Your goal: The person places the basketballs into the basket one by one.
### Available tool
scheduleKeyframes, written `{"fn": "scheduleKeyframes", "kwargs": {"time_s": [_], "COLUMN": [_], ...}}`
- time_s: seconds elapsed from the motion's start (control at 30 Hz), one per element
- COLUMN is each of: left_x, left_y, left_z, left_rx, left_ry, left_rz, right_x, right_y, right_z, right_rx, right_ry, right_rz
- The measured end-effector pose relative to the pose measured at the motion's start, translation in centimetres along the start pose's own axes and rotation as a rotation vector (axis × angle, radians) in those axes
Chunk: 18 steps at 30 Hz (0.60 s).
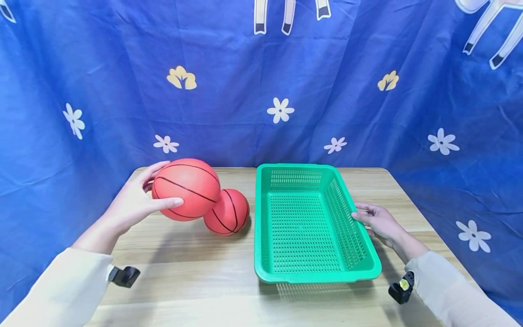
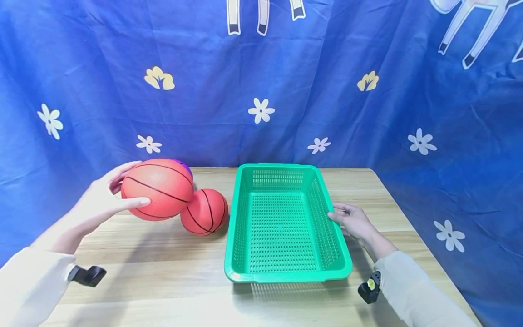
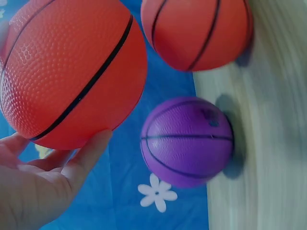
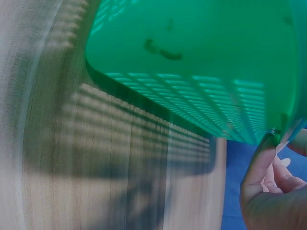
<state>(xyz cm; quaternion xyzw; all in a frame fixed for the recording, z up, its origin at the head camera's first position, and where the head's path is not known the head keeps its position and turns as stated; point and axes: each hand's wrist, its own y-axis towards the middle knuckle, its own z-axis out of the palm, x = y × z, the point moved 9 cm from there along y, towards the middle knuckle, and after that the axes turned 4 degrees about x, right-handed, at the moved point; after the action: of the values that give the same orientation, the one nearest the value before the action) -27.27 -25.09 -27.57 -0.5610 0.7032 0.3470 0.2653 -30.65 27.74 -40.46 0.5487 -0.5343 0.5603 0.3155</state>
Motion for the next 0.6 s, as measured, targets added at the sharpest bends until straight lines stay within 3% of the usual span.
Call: {"fn": "scheduleKeyframes", "kwargs": {"time_s": [0.37, 0.6], "left_x": [-2.9, -4.6], "left_y": [3.9, 5.9], "left_z": [3.5, 6.3], "left_rx": [0.04, 0.074], "left_ry": [-0.125, -0.139], "left_rz": [0.028, 0.03], "right_x": [0.1, -0.1], "right_y": [-0.1, 0.0], "right_z": [-0.1, 0.0], "right_rx": [-0.015, -0.016], "right_ry": [-0.01, -0.016], "right_rz": [0.004, -0.001]}}
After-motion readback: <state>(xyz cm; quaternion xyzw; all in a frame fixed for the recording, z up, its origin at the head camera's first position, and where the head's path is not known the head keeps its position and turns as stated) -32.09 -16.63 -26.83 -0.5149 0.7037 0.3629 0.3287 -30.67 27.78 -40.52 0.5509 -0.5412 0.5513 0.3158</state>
